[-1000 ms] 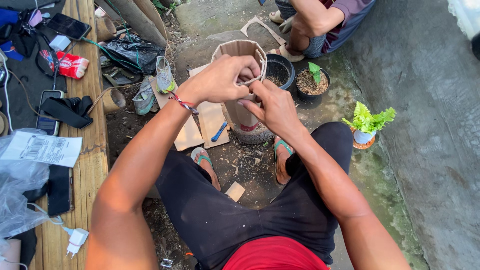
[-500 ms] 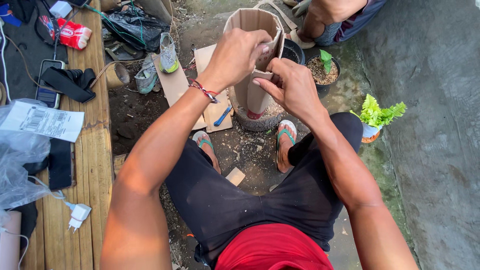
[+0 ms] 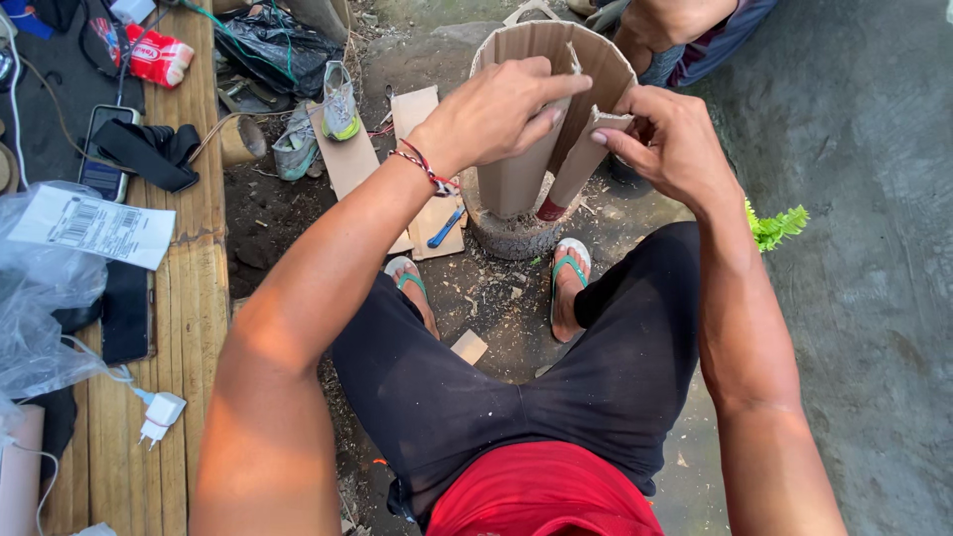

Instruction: The person folds a flat cardboard sheet into a cylindrical tube and secures the seam with orange adhesive tape. They repeatedly wrap and press the tape around the tube to hold the shape.

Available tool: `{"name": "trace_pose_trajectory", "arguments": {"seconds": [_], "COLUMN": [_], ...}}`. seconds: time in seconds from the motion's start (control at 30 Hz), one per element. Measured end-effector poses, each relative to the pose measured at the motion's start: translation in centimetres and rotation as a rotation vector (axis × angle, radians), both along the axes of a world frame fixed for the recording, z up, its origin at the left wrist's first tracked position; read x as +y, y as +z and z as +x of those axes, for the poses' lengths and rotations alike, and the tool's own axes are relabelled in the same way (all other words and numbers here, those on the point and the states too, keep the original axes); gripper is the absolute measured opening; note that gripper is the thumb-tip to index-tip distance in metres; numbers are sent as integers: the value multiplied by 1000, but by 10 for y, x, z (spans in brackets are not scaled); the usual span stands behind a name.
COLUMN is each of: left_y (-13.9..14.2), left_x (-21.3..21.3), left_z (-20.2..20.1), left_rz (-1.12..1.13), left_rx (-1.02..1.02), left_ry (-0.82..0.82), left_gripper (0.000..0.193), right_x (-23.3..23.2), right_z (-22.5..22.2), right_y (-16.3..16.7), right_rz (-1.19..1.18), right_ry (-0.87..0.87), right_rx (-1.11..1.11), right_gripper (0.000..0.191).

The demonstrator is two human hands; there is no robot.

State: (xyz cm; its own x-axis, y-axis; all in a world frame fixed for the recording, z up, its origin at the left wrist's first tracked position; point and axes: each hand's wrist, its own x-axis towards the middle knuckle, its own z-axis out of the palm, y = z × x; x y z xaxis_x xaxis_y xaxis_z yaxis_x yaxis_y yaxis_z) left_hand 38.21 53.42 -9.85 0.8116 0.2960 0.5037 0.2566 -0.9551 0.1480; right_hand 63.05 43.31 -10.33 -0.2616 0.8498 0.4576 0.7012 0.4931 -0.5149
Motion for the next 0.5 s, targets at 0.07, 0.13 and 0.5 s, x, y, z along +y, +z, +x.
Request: {"name": "trace_pose_trajectory", "arguments": {"seconds": [0.07, 0.13, 0.5], "left_y": [5, 11, 0], "left_x": [1, 5, 50], "left_z": [-4, -7, 1], "left_rz": [30, 75, 54], "left_rx": [174, 355, 117], "left_ry": [28, 57, 43], "left_gripper": [60, 86, 91], "right_x": [1, 2, 8], "right_z": [3, 3, 4], "right_y": [0, -1, 8], "right_rz": [-8, -15, -24], "right_ry": [15, 49, 89], "right_rx": [-48, -22, -18], "right_gripper": [30, 29, 30]}}
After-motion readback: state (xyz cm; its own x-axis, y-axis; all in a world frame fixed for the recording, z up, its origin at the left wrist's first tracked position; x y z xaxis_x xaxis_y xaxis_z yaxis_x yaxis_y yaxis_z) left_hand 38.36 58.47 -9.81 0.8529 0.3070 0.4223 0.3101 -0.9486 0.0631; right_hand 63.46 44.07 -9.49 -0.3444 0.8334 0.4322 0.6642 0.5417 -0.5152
